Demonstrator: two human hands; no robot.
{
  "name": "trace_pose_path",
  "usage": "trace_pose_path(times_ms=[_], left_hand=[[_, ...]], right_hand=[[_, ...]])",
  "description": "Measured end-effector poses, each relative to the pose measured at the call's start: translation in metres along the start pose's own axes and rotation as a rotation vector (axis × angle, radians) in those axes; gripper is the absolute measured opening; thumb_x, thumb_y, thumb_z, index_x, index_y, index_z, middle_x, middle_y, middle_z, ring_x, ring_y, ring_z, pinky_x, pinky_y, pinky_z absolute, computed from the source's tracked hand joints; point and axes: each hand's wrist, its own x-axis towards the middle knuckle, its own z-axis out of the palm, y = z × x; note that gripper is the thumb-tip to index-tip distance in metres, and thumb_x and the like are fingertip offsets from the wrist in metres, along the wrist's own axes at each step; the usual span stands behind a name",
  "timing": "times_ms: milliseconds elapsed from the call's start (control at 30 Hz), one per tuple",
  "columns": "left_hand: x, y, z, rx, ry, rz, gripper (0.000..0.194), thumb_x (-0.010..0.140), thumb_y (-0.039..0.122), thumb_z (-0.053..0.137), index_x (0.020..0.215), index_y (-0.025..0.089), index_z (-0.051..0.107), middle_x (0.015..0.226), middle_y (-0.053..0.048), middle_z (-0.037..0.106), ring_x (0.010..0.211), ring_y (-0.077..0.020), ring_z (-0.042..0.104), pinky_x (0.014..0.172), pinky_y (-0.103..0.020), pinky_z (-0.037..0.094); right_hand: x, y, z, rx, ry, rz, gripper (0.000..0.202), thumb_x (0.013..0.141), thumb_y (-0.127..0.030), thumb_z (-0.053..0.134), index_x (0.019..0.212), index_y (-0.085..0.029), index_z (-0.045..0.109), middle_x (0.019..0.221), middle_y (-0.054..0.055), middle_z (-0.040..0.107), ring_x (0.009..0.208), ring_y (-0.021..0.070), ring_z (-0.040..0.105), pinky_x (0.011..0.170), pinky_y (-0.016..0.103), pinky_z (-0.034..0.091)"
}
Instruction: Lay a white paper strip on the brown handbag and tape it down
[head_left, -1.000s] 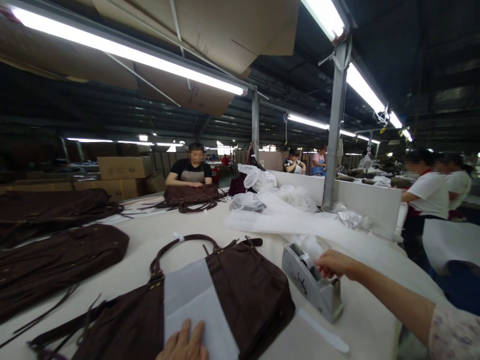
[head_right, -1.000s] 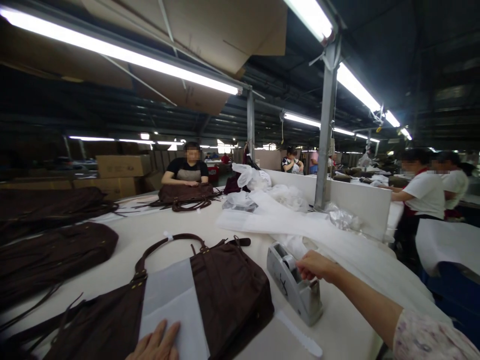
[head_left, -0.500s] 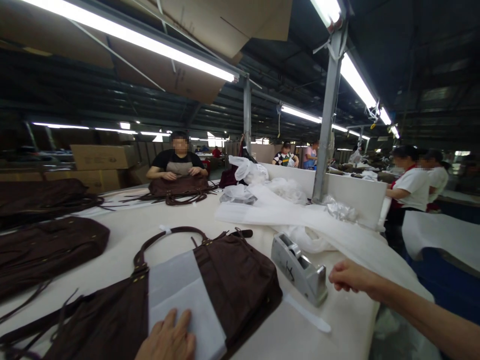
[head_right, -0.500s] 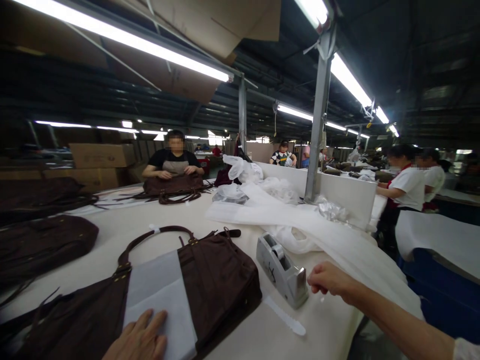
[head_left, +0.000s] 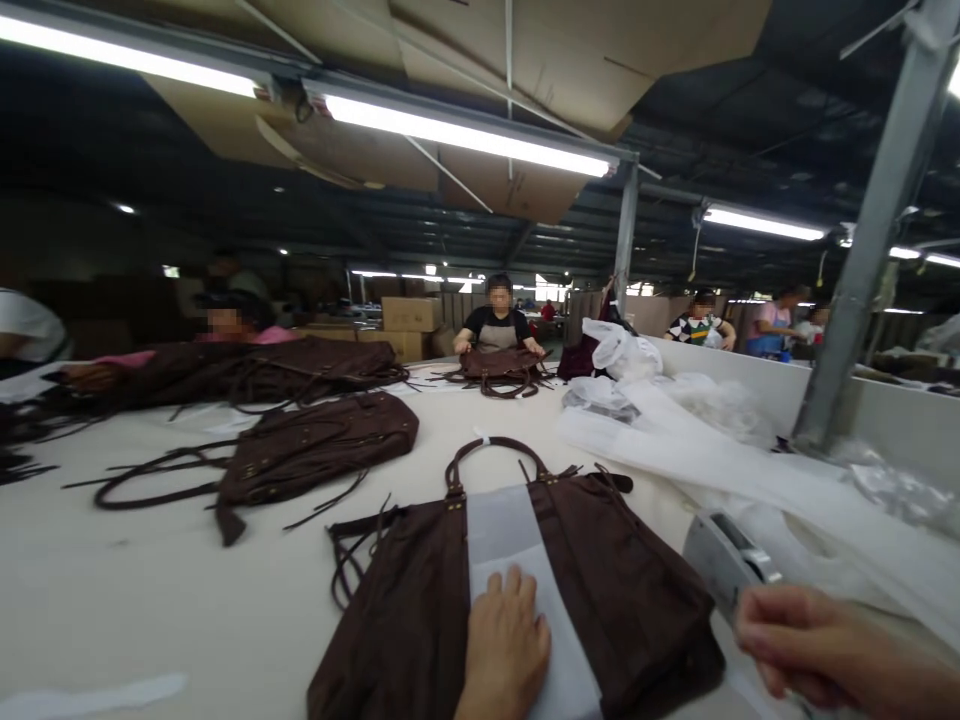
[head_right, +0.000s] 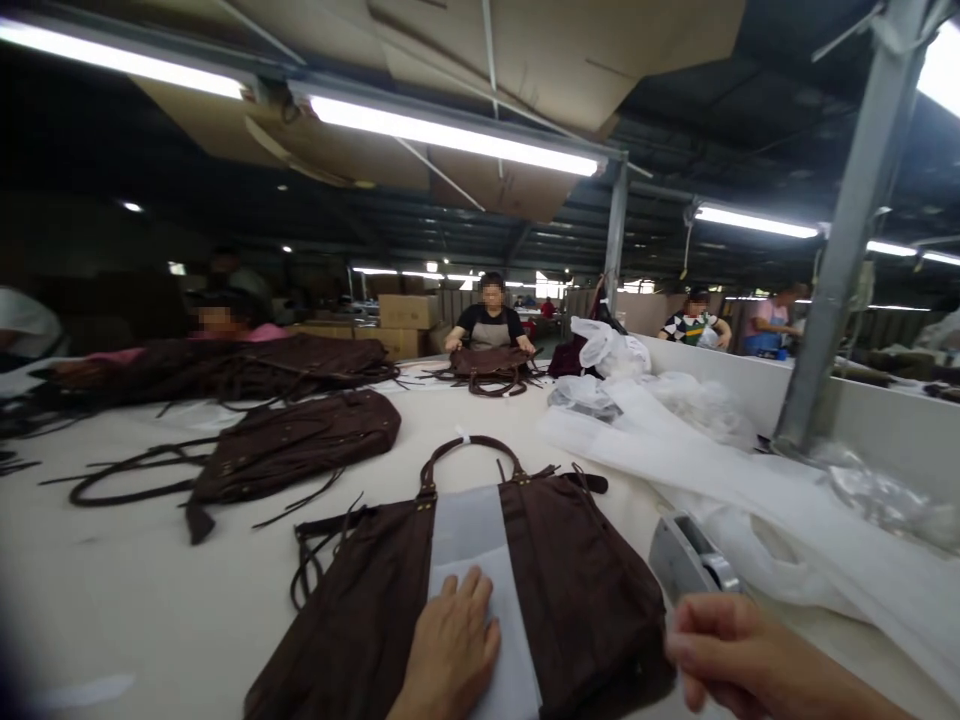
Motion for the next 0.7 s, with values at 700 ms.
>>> trace_pose_path(times_ms=[700], left_hand=[[0.000, -0.006, 0.025, -0.118, -0.036, 0.023, 0.058, 0.088, 0.041, 0.043, 0.144, 0.032, 0.032, 0.146, -0.013, 0.038, 0.127, -0.0378, 0.037, 0.101, -0.058, 0.030]], right_hand=[[0.268, -0.002, 0.118, -0.158, 0.041, -0.336, 0.016, 0.078, -0.032, 0.056, 0.076, -0.017, 0.058, 0.063, -0.001, 0.067, 0.054, 0.0118, 0.055, 0.053, 0.023, 0.037]])
